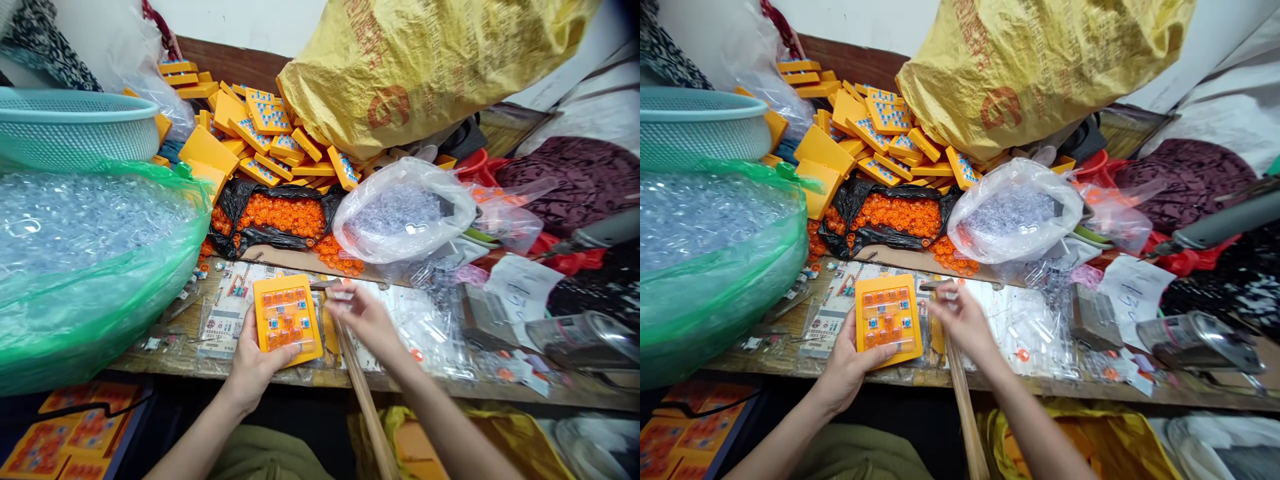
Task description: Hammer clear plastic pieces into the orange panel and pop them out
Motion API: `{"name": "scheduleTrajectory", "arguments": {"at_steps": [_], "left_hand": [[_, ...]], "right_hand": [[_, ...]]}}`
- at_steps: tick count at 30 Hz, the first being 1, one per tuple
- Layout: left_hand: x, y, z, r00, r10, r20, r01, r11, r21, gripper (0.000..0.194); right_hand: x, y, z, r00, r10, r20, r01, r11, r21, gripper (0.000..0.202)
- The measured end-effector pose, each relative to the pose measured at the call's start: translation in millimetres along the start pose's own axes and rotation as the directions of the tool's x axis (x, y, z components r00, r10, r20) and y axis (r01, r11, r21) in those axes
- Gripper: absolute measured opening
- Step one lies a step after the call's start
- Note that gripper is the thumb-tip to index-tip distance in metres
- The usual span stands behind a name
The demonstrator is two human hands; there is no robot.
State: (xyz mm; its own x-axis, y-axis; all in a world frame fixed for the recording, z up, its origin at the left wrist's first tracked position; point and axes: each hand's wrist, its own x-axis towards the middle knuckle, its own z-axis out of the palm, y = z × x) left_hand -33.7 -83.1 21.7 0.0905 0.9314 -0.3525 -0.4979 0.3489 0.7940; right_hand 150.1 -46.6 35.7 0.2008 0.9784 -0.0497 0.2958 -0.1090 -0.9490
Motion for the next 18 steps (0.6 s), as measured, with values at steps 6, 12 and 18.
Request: {"name": "scheduleTrajectory", "arguments": {"at_steps": [6, 12, 18], "left_hand": [[3, -1, -5.2, 0.999, -0.024, 0.046, 0.021, 0.998, 0.062, 0.075], [3, 1, -7.6, 0.993, -0.069, 0.095, 0.065, 0.997, 0.044, 0.080], [3, -1, -10.5, 0.992, -0.068, 0.108, 0.062, 0.996, 0.060, 0.073]], "right_hand": [[143, -19, -69, 0.942, -0.240, -0.232, 0.088, 0.849, -0.522, 0.014], [184, -12, -76, 0.938, -0.278, -0.208, 0.049, 0.699, -0.713, 0.013], [154, -12, -81, 0.889, -0.394, -0.234, 0.154, 0.738, -0.657, 0.009]]}}
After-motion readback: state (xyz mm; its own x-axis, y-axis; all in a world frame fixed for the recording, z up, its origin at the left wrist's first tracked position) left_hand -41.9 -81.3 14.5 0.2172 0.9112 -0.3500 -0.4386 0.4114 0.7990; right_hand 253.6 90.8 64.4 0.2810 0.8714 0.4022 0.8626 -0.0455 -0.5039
